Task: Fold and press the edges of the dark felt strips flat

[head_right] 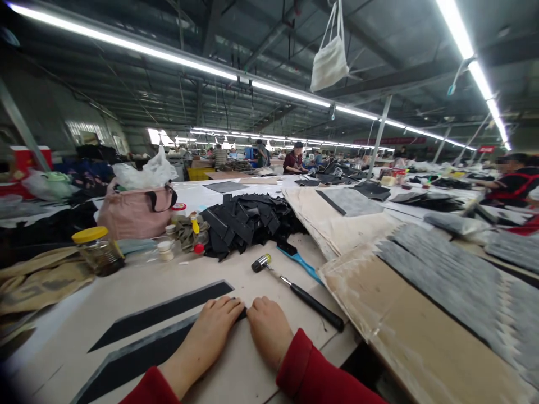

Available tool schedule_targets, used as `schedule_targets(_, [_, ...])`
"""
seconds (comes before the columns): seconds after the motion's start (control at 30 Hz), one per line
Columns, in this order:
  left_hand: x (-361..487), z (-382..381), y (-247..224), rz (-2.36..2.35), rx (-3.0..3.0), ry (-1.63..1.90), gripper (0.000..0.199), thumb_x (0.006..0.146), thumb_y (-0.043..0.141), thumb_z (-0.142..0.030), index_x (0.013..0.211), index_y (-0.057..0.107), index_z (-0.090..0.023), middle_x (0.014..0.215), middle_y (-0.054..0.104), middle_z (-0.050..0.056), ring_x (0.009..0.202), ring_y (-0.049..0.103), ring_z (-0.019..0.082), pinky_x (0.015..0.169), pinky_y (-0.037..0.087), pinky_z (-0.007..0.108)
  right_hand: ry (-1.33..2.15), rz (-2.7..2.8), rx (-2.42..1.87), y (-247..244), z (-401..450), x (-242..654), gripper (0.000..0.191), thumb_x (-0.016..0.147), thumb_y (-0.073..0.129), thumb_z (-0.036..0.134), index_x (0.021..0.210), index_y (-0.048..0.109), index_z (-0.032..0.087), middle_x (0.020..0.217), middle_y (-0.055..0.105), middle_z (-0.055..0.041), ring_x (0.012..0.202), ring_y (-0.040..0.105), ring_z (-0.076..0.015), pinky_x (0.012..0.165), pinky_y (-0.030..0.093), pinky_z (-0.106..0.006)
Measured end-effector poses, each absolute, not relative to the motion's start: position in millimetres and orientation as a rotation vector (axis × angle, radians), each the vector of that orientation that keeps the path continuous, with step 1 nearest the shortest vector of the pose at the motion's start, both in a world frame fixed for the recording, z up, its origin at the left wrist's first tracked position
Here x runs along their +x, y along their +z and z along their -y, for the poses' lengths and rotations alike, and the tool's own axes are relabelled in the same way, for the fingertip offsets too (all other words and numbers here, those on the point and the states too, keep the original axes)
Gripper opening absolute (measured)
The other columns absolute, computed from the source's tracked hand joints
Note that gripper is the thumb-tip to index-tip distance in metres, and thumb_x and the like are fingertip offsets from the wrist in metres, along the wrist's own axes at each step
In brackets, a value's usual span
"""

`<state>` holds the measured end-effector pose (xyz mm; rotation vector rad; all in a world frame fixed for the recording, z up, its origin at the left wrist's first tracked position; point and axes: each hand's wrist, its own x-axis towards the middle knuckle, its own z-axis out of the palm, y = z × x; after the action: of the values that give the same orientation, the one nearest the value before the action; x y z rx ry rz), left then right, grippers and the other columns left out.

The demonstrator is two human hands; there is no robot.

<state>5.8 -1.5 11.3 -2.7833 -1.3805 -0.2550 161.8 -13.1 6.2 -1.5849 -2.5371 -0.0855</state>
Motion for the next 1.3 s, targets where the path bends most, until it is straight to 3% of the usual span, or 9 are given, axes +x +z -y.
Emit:
schedule_targets(0.47, [2, 1, 15, 1.475, -2.814, -0.349, 0.035, 0.088, 0.03, -0.012, 0.112, 0.052, -0.026, 0.118, 0.055, 0.002, 0.108, 0.045, 0.019, 0.088, 0.033, 0.038, -0.006, 2.527, -1.624, 18, 18, 159, 0.023, 0.078, 0.042, 0.008, 0.086, 0.062, 0.016, 0.093, 0.06, -0.0066, 0.088, 0.051, -0.0194, 0.074, 0.039, -0.029])
schedule_targets(0.67, [-4, 0, 17, 1.533, -2.821, -0.458, 0.028, 0.088, 0.034, -0.018, 0.104, 0.056, -0.027, 0.108, 0.058, 0.0, 0.101, 0.046, 0.019, 0.082, 0.036, 0.035, 0.246, 2.37, -1.621, 22, 9, 166, 0.027, 0.073, 0.04, 0.007, 0.081, 0.064, 0.017, 0.088, 0.062, -0.0062, 0.086, 0.055, -0.0171, 0.077, 0.039, -0.027])
schedule_targets(0.93, [-13, -1, 12, 1.593, -2.788, -0.599, 0.023, 0.082, 0.047, -0.03, 0.102, 0.056, -0.024, 0.112, 0.054, 0.002, 0.105, 0.043, 0.021, 0.088, 0.034, 0.036, 0.733, 2.255, -1.563, 16, -39, 161, 0.021, 0.073, 0.044, 0.021, 0.074, 0.064, 0.014, 0.073, 0.066, -0.0057, 0.069, 0.057, -0.0152, 0.06, 0.038, -0.024])
schedule_targets(1.13, [-15, -3, 3, 1.706, -2.748, -0.666, 0.035, 0.078, 0.05, -0.037, 0.109, 0.05, -0.02, 0.114, 0.053, 0.005, 0.106, 0.044, 0.023, 0.089, 0.035, 0.037, 0.897, 2.252, -1.652, 7, -60, 155, 0.024, 0.072, 0.05, 0.034, 0.063, 0.058, 0.013, 0.054, 0.054, -0.0001, 0.05, 0.045, -0.0102, 0.046, 0.03, -0.022])
schedule_targets(1.3, [-16, -4, 2, 1.762, -2.774, -0.697, 0.042, 0.077, 0.051, -0.038, 0.115, 0.047, -0.021, 0.117, 0.052, 0.005, 0.107, 0.044, 0.023, 0.09, 0.035, 0.036, 1.039, 2.252, -1.561, 11, -63, 154, 0.027, 0.074, 0.049, 0.038, 0.067, 0.058, 0.014, 0.052, 0.049, 0.0032, 0.049, 0.041, -0.0078, 0.046, 0.029, -0.02])
